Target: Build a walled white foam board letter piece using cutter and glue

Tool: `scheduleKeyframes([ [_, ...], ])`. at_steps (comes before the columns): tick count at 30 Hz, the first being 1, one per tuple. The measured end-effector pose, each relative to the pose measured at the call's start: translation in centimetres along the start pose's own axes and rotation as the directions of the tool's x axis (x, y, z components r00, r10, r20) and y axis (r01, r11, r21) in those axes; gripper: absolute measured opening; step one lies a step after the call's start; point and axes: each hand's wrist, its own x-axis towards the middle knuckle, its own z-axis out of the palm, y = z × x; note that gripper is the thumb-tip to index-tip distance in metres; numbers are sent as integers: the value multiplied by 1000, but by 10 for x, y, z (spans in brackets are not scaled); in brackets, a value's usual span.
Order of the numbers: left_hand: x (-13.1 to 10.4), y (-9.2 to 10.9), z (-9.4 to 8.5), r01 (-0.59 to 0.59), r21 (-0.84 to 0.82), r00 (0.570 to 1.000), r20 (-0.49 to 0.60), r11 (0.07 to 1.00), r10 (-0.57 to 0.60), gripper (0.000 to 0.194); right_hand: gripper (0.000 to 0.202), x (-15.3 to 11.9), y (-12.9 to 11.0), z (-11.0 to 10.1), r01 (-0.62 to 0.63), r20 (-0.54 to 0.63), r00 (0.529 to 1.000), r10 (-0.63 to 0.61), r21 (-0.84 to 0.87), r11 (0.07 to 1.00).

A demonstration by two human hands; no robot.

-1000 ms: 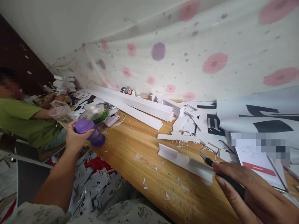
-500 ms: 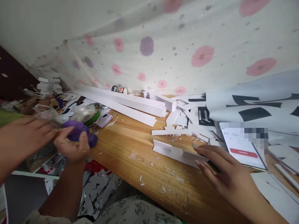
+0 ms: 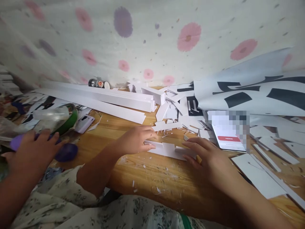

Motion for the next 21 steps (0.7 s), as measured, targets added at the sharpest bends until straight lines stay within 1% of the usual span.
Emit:
scheduleKeyframes([
  [1, 5, 11, 8, -156, -37, 981, 113, 987, 159, 18, 23, 1, 0, -2, -7, 9, 1000, 6, 14, 1000],
  [2, 10, 20, 15, -263, -104, 944, 177, 959, 278, 17, 22, 2, 0, -4, -12, 8, 1000, 12, 29, 999],
  [3, 14, 26, 19, -306, -157, 926, 180, 939, 332, 18, 21, 3, 0, -6, -16, -3, 1000, 16, 46, 999],
  [4, 18, 29, 23, -328, -189, 919, 162, 926, 359, 22, 20, 4, 1, -8, -19, -20, 1000, 20, 64, 998],
  [5, 21, 29, 26, -317, -195, 932, 120, 928, 343, 25, 17, 5, 0, -11, -21, -44, 999, 25, 85, 996],
  [7, 28, 23, 32, -279, -142, 957, 36, 950, 287, 26, 13, 6, 0, -15, -24, -91, 995, 36, 136, 990],
  [10, 39, 3, 37, -244, -21, 970, -20, 970, 243, 25, 11, 7, -2, -19, -11, -144, 989, 41, 205, 979],
  [12, 47, -13, 35, -198, 62, 978, -52, 978, 202, 24, 11, 8, -3, -20, 1, -159, 987, 34, 217, 976],
  [13, 51, -21, 33, -180, 94, 981, -60, 979, 186, 27, 11, 8, -4, -20, 4, -164, 986, 32, 219, 976],
  [15, 57, -36, 27, -144, 191, 988, -22, 971, 151, 45, 11, 8, -4, -19, 8, -167, 986, 30, 223, 975],
  [17, 63, -51, 19, -113, 315, 993, 68, 942, 96, 59, 11, 7, -5, -18, 21, -162, 987, 16, 226, 974],
  [19, 68, -62, 12, -117, 385, 987, 146, 915, 65, 62, 12, 6, -5, -18, 41, -159, 987, -4, 233, 971],
  [21, 74, -71, 5, -154, 392, 978, 192, 907, 84, 60, 12, 5, -5, -18, 59, -159, 987, -21, 241, 969],
])
